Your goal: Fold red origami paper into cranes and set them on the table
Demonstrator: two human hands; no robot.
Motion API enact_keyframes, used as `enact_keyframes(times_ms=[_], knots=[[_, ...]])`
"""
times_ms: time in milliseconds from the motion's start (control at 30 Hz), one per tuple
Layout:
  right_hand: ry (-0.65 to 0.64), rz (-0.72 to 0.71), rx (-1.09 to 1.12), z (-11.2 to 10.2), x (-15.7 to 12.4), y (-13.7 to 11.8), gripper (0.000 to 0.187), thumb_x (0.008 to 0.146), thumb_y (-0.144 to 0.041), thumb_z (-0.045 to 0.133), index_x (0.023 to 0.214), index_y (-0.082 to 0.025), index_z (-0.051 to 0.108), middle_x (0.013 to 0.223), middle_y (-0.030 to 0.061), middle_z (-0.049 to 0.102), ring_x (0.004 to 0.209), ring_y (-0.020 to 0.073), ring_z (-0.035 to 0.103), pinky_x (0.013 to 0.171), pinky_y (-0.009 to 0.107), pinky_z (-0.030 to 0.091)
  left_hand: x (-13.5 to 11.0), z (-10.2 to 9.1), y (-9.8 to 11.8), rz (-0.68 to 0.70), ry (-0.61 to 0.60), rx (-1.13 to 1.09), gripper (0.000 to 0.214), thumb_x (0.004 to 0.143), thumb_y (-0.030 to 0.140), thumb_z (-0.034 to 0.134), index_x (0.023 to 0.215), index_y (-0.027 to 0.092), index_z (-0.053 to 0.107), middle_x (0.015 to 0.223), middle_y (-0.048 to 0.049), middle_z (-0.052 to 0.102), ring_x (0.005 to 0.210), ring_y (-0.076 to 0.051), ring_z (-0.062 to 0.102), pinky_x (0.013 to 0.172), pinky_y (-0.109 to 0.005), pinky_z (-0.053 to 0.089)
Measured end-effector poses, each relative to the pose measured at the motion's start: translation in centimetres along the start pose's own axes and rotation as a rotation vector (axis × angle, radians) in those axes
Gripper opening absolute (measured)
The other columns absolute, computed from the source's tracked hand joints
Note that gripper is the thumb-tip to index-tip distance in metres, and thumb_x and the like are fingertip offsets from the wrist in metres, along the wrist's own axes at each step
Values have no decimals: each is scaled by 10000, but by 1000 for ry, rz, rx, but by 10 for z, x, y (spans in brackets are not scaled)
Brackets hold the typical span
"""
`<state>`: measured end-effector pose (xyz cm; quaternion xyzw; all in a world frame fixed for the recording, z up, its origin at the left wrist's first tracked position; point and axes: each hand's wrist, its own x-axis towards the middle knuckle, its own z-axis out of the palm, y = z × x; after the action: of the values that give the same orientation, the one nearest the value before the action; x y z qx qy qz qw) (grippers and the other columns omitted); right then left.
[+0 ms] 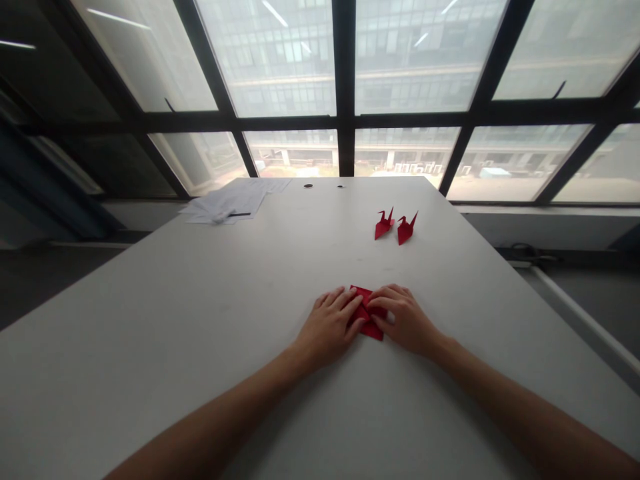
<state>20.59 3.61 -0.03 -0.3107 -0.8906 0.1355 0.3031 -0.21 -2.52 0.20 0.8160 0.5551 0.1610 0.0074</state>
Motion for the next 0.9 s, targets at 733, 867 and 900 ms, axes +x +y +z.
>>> enact_keyframes(times_ms=[733, 867, 900], knots=[[-30, 131, -245, 2, -8, -26, 258, 939, -176, 554, 1154, -238, 682, 1224, 60, 700, 1161, 239, 608, 1148, 509, 287, -1, 3, -1, 213, -141, -48, 623, 1022, 519, 329, 1559, 223, 222, 1606, -82, 286, 1490, -236, 254, 1226, -475, 164], [-89, 109, -255, 4, -9, -29, 316, 941, -162, 534, 1227, -186, 667, 1307, 93, 660, 1234, 244, 591, 1120, 459, 379, -1, 0, 0, 203, -152, -43, 613, 1021, 532, 312, 1551, 229, 254, 1603, -73, 294, 1489, -226, 258, 1227, -463, 169], [-104, 112, -254, 5, -9, -29, 320, 937, -159, 539, 1230, -176, 668, 1309, 100, 657, 1229, 241, 599, 1108, 446, 402, -1, -1, 1, 191, -156, -35, 609, 1022, 534, 301, 1546, 224, 269, 1599, -74, 303, 1489, -224, 258, 1227, -464, 172]])
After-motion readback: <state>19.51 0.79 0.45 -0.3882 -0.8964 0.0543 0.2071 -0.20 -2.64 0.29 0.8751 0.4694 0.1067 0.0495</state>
